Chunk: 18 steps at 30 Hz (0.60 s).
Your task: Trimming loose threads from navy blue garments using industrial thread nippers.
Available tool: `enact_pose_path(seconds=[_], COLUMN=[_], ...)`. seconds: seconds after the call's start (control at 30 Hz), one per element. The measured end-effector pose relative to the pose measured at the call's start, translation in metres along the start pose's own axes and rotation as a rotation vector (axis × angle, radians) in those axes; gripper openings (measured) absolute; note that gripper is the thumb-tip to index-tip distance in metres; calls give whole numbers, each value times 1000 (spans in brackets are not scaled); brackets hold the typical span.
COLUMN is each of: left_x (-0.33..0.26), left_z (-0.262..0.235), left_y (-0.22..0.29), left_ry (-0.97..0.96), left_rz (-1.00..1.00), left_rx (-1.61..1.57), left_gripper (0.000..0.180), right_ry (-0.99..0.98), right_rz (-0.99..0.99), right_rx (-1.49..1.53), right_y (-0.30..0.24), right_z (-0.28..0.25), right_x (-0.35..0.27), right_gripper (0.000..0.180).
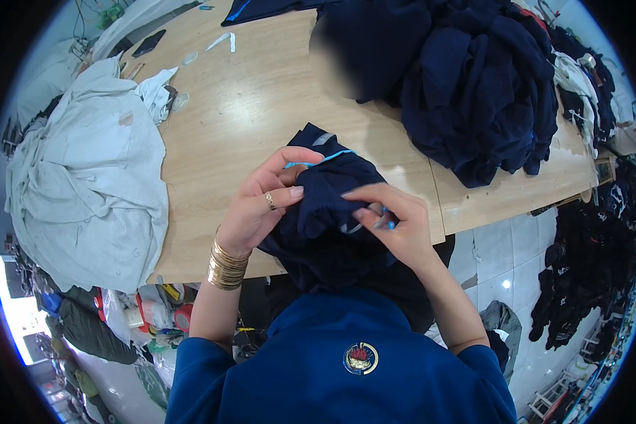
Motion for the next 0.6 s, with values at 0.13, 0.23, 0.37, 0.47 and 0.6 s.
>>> enact_pose_path(seconds=[0.13,0.23,0.37,0.47,0.6], left_x=[-1,-2,-7,-7,-6], left_z=[-2,18,35,29,32], left_y=[10,28,38,26,21], left_ry=[60,128,257,236,187], left_rz=[-8,269,365,226,173], left_rx=[517,792,1030,985,957], left_gripper=[30,27,31,27,26], right_ry=[114,137,124,133,142], right_rz=[115,162,106,154,294], right_rx=[46,50,19,83,286], right_y=[6,2,-7,-7,3], right_z=[-10,-10,-11,-10,-11], right_x=[-1,-3,-4,-10,-16], right_gripper=[16,17,17,16,14])
Point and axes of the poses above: each hand's wrist, its own x-axis towards the middle knuckle, its own z-axis out of the palm, y = z × x, the point moved 8 cm from there along x, towards the middle knuckle, and after that the axes turned 8 degrees about x, right-handed, at the moved point
